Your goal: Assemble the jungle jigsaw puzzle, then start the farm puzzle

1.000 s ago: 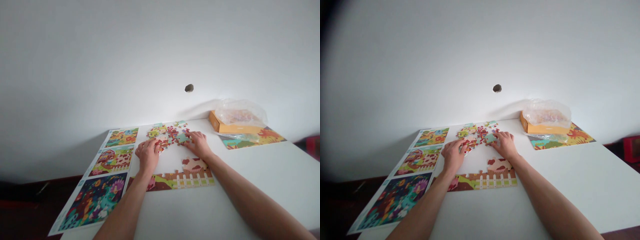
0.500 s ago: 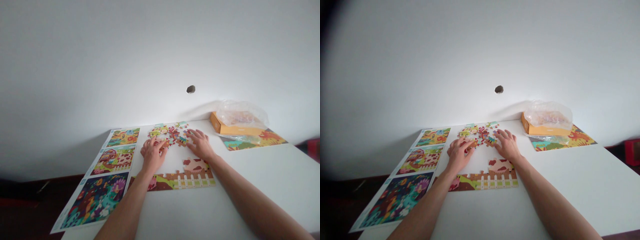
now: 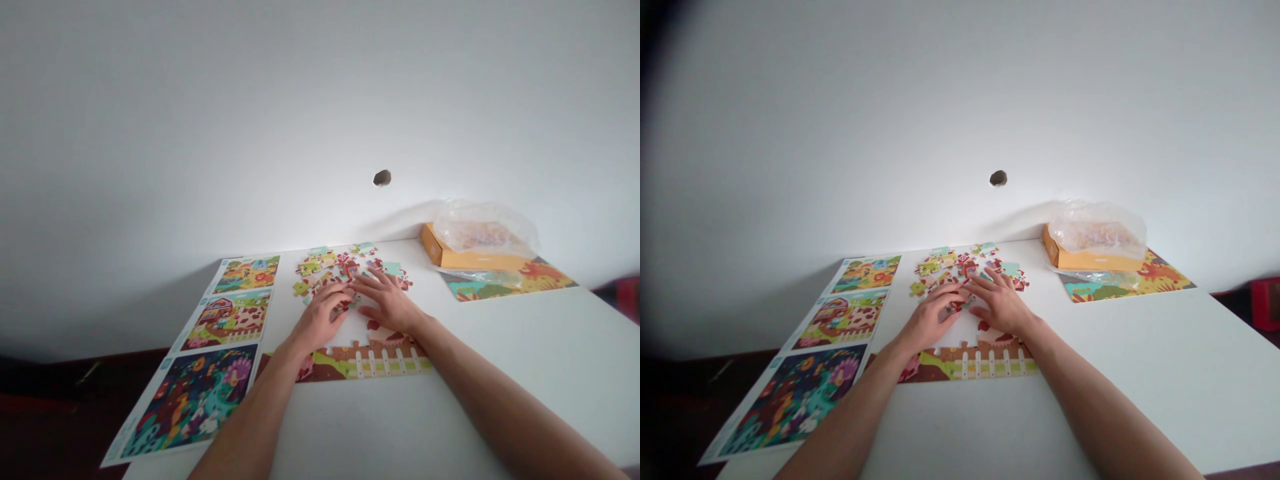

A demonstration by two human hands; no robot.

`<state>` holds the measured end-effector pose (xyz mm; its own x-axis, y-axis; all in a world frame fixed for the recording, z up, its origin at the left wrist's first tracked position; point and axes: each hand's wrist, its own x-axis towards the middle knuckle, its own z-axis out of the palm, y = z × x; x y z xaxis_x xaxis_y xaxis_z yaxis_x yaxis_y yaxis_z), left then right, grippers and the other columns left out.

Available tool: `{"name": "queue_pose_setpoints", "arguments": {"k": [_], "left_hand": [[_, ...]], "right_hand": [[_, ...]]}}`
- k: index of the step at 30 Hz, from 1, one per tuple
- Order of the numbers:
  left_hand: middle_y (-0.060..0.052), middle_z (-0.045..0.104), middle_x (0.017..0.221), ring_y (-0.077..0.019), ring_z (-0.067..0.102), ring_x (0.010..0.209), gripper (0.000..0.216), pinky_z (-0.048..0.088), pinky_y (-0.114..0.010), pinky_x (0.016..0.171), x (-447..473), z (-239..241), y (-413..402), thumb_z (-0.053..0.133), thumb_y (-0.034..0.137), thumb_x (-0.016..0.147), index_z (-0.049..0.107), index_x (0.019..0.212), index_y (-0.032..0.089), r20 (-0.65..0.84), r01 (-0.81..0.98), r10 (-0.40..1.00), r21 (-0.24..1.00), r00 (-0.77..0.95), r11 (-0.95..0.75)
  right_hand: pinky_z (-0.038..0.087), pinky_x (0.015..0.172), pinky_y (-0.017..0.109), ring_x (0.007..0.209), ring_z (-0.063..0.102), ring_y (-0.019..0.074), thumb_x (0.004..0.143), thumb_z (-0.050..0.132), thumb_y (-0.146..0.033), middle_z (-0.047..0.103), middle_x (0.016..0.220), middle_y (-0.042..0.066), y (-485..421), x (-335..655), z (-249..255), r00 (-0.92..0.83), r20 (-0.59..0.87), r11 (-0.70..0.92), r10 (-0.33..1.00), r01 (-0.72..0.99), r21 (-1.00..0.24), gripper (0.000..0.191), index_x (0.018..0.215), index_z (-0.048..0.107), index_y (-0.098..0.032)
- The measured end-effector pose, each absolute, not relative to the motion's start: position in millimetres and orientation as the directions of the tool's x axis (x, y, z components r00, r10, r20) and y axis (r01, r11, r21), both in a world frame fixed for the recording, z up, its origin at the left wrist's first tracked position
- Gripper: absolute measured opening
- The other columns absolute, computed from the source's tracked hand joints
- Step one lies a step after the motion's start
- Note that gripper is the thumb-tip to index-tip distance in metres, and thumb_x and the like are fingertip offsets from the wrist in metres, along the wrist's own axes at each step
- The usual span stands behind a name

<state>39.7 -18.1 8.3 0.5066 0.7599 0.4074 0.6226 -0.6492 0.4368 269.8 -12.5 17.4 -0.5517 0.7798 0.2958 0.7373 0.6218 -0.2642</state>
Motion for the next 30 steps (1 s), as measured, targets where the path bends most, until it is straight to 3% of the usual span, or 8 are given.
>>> {"name": "queue_pose_setpoints", "arguments": {"k": [3,7,10,16,22,26,30], "left_hand": [[-0.009,0.054,0.137,-0.0275,0.042,0.133,0.050,0.031,-0.047,0.113,41,7,-19,0.071,0.028,0.076,0.055,0.123,0.023,0.415,0.770,0.844,0.392,0.341,-0.504],[-0.011,0.055,0.134,-0.0323,0.043,0.131,0.071,0.032,-0.053,0.108,38,0,-15,0.076,0.042,0.071,0.046,0.132,0.024,0.381,0.879,0.913,0.372,0.148,-0.297],[-0.009,0.057,0.134,-0.0312,0.045,0.130,0.070,0.032,-0.051,0.107,36,-3,-13,0.076,0.045,0.072,0.047,0.132,0.026,0.366,0.876,0.916,0.373,0.162,-0.304],[-0.006,0.062,0.128,-0.0252,0.054,0.122,0.058,0.037,-0.043,0.107,35,1,-12,0.075,0.030,0.075,0.053,0.129,0.026,0.388,0.792,0.874,0.414,0.293,-0.450],[-0.005,0.064,0.124,-0.0238,0.057,0.117,0.051,0.041,-0.041,0.104,36,3,-13,0.073,0.031,0.078,0.054,0.126,0.027,0.397,0.750,0.859,0.446,0.323,-0.488],[-0.011,0.059,0.130,-0.0292,0.050,0.125,0.056,0.039,-0.046,0.105,33,0,-10,0.070,0.038,0.079,0.051,0.130,0.023,0.455,0.873,0.886,0.393,0.086,-0.287],[-0.019,0.057,0.132,-0.0355,0.046,0.128,0.077,0.038,-0.053,0.102,26,-3,-6,0.068,0.048,0.078,0.037,0.141,0.016,0.384,0.927,0.917,0.371,-0.106,-0.048]], "right_hand": [[0.025,0.107,0.056,0.136,0.031,0.0341,0.089,0.061,-0.041,0.052,0.142,0.002,-16,265,19,-0.606,0.261,0.659,0.752,0.702,-0.270,0.045,0.133,0.055,-0.034],[0.027,0.105,0.051,0.122,0.046,0.0285,0.090,0.060,-0.041,0.065,0.125,0.001,-13,265,18,-0.543,0.316,0.625,0.778,0.723,-0.295,0.024,0.110,0.068,-0.030],[0.029,0.105,0.048,0.117,0.049,0.0268,0.089,0.062,-0.040,0.068,0.117,0.003,-11,267,17,-0.494,0.347,0.593,0.797,0.749,-0.295,0.018,0.099,0.071,-0.027],[0.028,0.105,0.048,0.127,0.040,0.0296,0.084,0.068,-0.045,0.054,0.139,0.004,-14,261,17,-0.548,0.347,0.638,0.761,0.730,-0.245,0.052,0.134,0.054,-0.034],[0.031,0.102,0.044,0.112,0.049,0.0255,0.086,0.065,-0.046,0.064,0.121,0.005,-15,260,15,-0.512,0.361,0.613,0.780,0.741,-0.273,0.035,0.117,0.065,-0.030],[0.033,0.098,0.043,0.106,0.051,0.0256,0.085,0.066,-0.044,0.065,0.110,0.006,-13,264,17,-0.448,0.375,0.562,0.812,0.775,-0.290,0.032,0.113,0.066,-0.028],[0.032,0.098,0.043,0.105,0.051,0.0257,0.091,0.057,-0.033,0.065,0.107,0.007,-11,270,18,-0.298,0.405,0.435,0.865,0.847,-0.307,0.020,0.109,0.066,-0.027]]}}
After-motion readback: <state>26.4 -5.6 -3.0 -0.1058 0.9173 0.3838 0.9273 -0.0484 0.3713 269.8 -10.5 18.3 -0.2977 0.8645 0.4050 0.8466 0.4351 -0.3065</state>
